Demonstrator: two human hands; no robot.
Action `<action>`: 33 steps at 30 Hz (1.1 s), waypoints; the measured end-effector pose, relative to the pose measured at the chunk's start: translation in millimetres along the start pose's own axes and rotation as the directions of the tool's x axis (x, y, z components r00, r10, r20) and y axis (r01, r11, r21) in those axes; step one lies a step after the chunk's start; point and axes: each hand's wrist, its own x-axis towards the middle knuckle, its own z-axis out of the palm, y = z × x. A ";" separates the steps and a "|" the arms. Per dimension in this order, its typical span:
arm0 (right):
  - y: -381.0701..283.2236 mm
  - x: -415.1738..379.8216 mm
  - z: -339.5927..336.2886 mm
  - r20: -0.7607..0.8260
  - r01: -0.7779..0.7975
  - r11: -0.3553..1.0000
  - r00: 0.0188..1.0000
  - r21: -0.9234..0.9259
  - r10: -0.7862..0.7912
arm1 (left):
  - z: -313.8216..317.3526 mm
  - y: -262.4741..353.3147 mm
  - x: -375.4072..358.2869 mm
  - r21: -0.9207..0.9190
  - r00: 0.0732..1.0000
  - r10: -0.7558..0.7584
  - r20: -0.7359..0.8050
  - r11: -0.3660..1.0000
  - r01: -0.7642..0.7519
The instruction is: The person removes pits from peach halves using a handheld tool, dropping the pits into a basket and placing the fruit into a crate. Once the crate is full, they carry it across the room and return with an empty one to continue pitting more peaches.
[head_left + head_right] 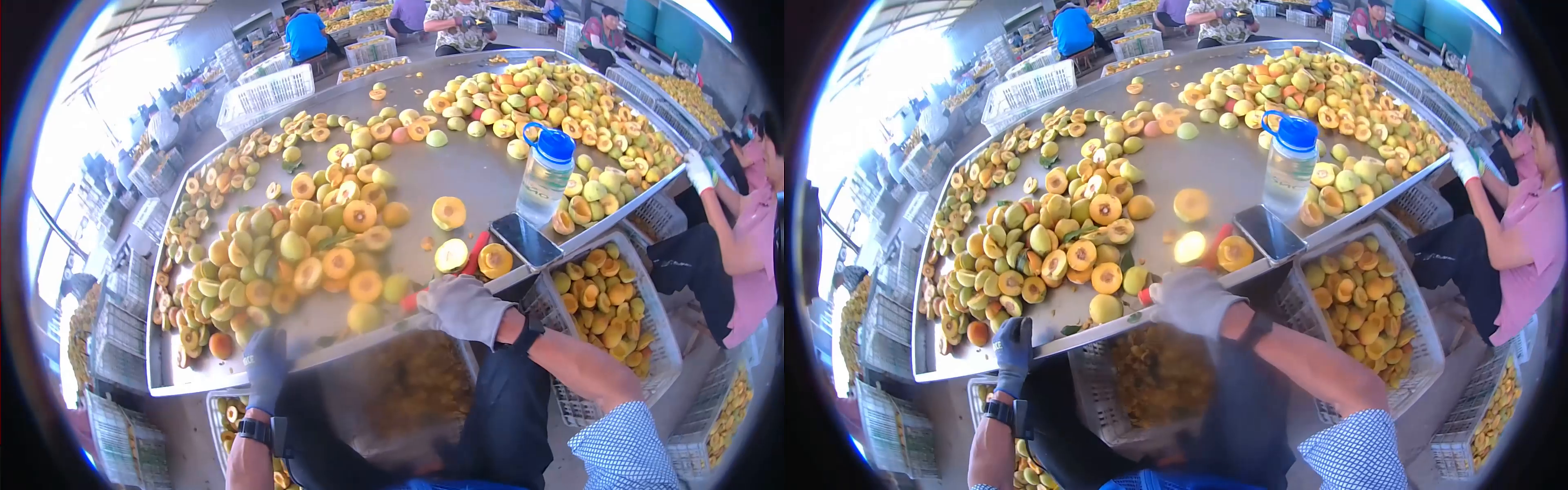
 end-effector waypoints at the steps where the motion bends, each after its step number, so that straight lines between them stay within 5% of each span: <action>1: 0.8 1.4 -2.1 0.043 0.003 1.000 0.999 -0.014 -0.002 | -1.9 3.2 2.0 0.035 0.995 0.102 0.003 0.994 -0.102; 3: 3.2 4.9 0.8 0.077 0.005 1.000 0.997 -0.009 -0.004 | -7.2 10.3 -0.5 0.125 0.984 0.174 0.026 0.976 -0.176; 4: 4.9 6.3 2.1 0.086 0.031 0.999 0.996 0.007 -0.032 | -1.7 11.8 -4.9 0.097 0.971 0.211 -0.110 0.975 -0.200; 10: 8.6 28.8 0.8 0.134 -0.028 0.999 0.991 0.035 0.023 | 1.7 4.3 0.2 0.146 1.000 0.010 0.015 0.989 -0.012; 11: 2.2 33.5 -6.6 -0.005 -0.072 0.997 0.997 0.033 0.072 | 0.9 8.3 3.3 0.110 0.998 0.061 0.004 0.992 -0.061; 15: -5.0 65.7 -22.5 -0.052 -0.116 0.991 0.992 0.068 0.119 | 5.5 -5.8 1.8 0.055 0.996 0.088 -0.006 0.995 -0.088; 17: -4.2 77.9 -10.4 0.189 -0.152 0.988 0.970 -0.005 0.150 | 4.3 -7.2 1.2 0.038 0.999 0.052 0.006 0.998 -0.052; 22: -18.5 86.9 8.1 0.201 -0.166 0.985 0.964 -0.052 0.173 | -6.7 1.2 -2.0 0.024 0.991 -0.070 0.110 0.997 0.067; 24: -21.4 88.1 4.4 0.259 -0.262 0.965 0.934 0.034 0.244 | -7.6 0.2 -2.8 0.041 0.991 0.071 0.110 0.996 -0.075; 26: -20.3 86.8 4.0 0.301 -0.395 0.893 0.897 0.216 0.324 | -11.1 3.1 -5.2 0.036 0.991 0.059 0.117 0.997 -0.063; 29: -18.8 91.4 10.8 0.222 -0.289 0.957 0.935 0.023 0.277 | -8.7 -2.6 -3.7 0.066 0.985 0.048 0.168 0.996 -0.060; 31: -19.6 98.1 10.9 0.380 -0.312 0.937 0.857 -0.155 0.349 | -10.7 -3.9 -0.5 0.095 0.972 0.050 0.229 0.993 -0.074; 33: -1.1 95.0 8.1 0.269 -0.336 0.935 0.895 -0.117 0.356 | -12.9 -4.2 1.2 0.071 0.953 0.042 0.301 0.995 -0.066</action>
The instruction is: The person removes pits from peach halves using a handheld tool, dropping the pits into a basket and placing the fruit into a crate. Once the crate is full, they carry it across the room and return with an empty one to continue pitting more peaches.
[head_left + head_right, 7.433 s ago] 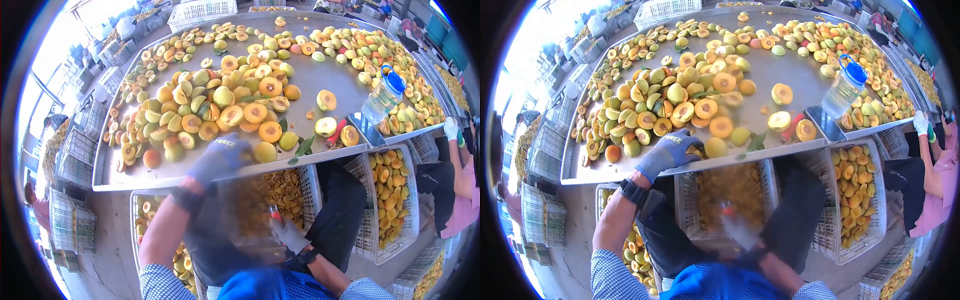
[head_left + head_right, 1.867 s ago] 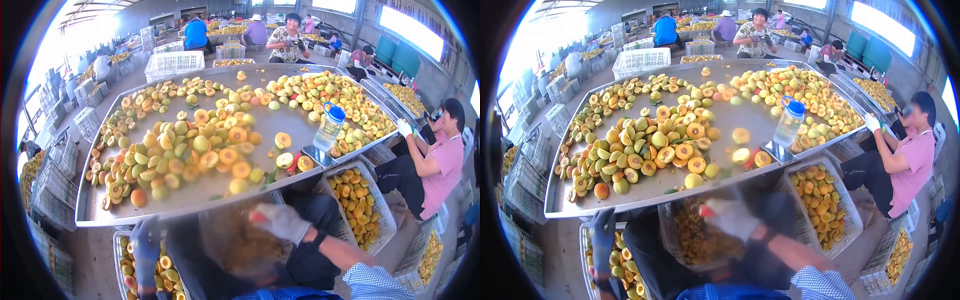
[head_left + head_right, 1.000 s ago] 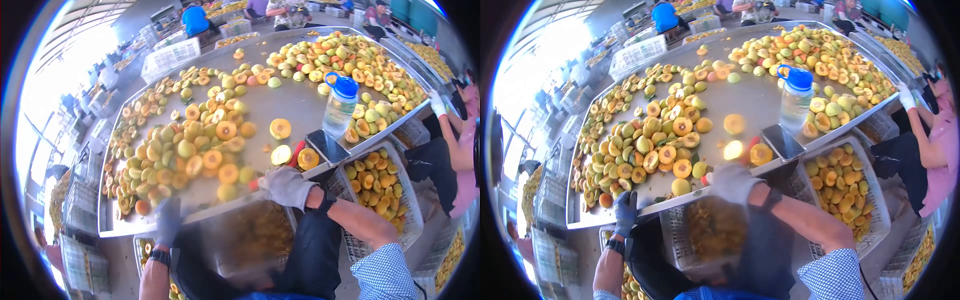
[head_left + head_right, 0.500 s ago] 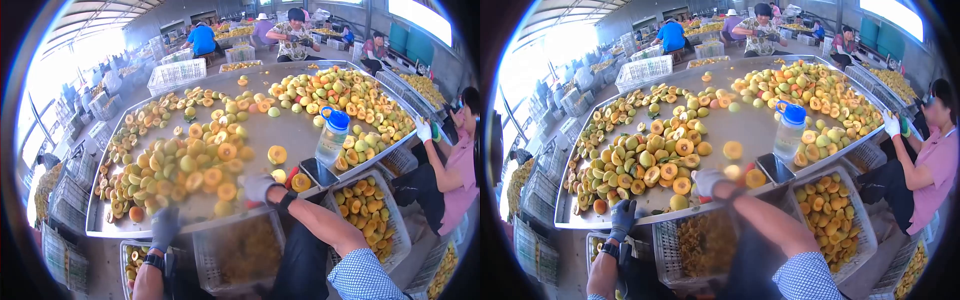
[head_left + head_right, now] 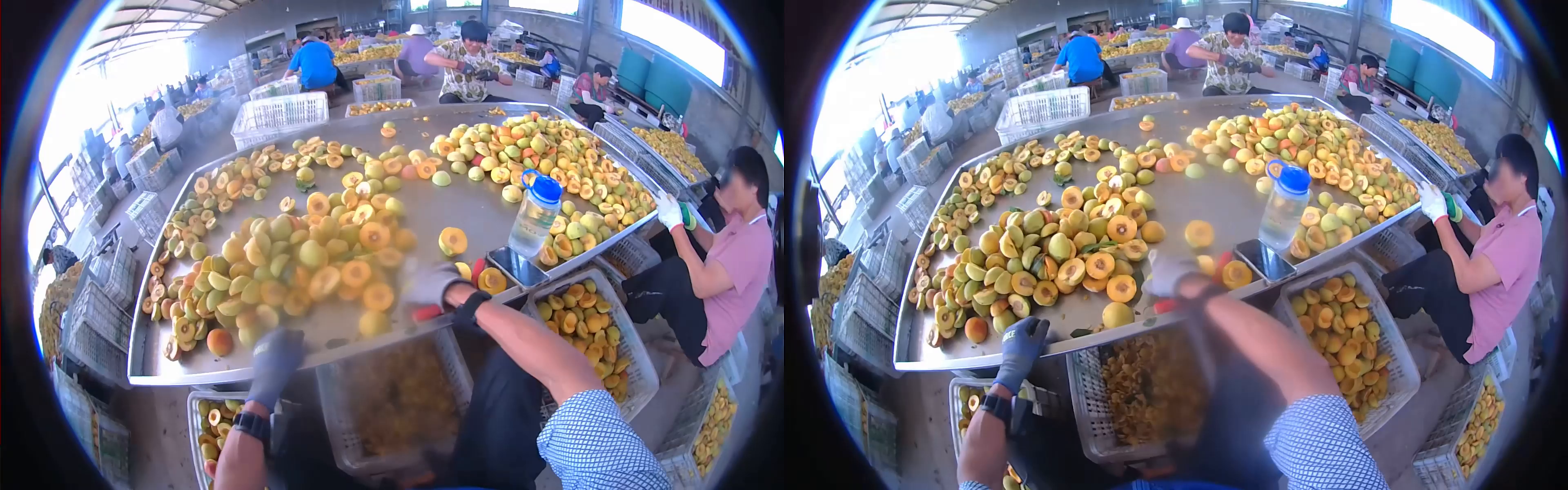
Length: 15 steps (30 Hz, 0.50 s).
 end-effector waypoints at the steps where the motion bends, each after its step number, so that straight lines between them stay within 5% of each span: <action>1: 12.3 -0.1 -1.6 -0.119 -0.004 0.999 0.993 0.043 0.009 | -1.7 1.0 0.9 -0.008 1.000 0.002 0.020 1.000 -0.002; 2: 13.1 -9.6 -18.4 -0.017 -0.073 0.975 0.997 0.209 0.078 | -4.1 2.1 1.4 -0.054 0.999 0.017 0.028 0.998 -0.015; 4: 40.4 9.5 -3.1 -0.257 0.181 0.928 0.962 0.325 -0.098 | -7.8 7.4 1.7 -0.084 0.999 0.017 0.048 0.996 -0.013; 6: 56.6 10.9 -17.6 -0.002 0.057 0.655 0.996 0.753 -0.084 | -12.1 10.4 3.5 -0.112 0.994 -0.029 0.103 0.993 0.040; 7: 57.8 5.8 -23.0 -0.034 0.071 0.529 0.996 0.846 -0.079 | -10.0 12.2 6.9 -0.140 0.994 -0.051 0.101 0.988 0.065; 9: 60.0 7.9 -28.4 0.109 -0.082 0.486 0.994 0.870 -0.027 | -3.4 14.9 5.2 -0.170 0.984 -0.143 0.109 0.972 0.160; 11: 66.2 13.7 -15.2 -0.164 0.198 0.776 0.979 0.599 -0.123 | -6.9 16.9 10.0 -0.179 0.988 -0.131 0.075 0.973 0.143; 15: 51.5 4.2 -5.6 -0.191 0.169 0.731 0.980 0.661 -0.054 | -4.7 10.7 10.8 -0.210 0.996 -0.058 0.066 0.975 0.071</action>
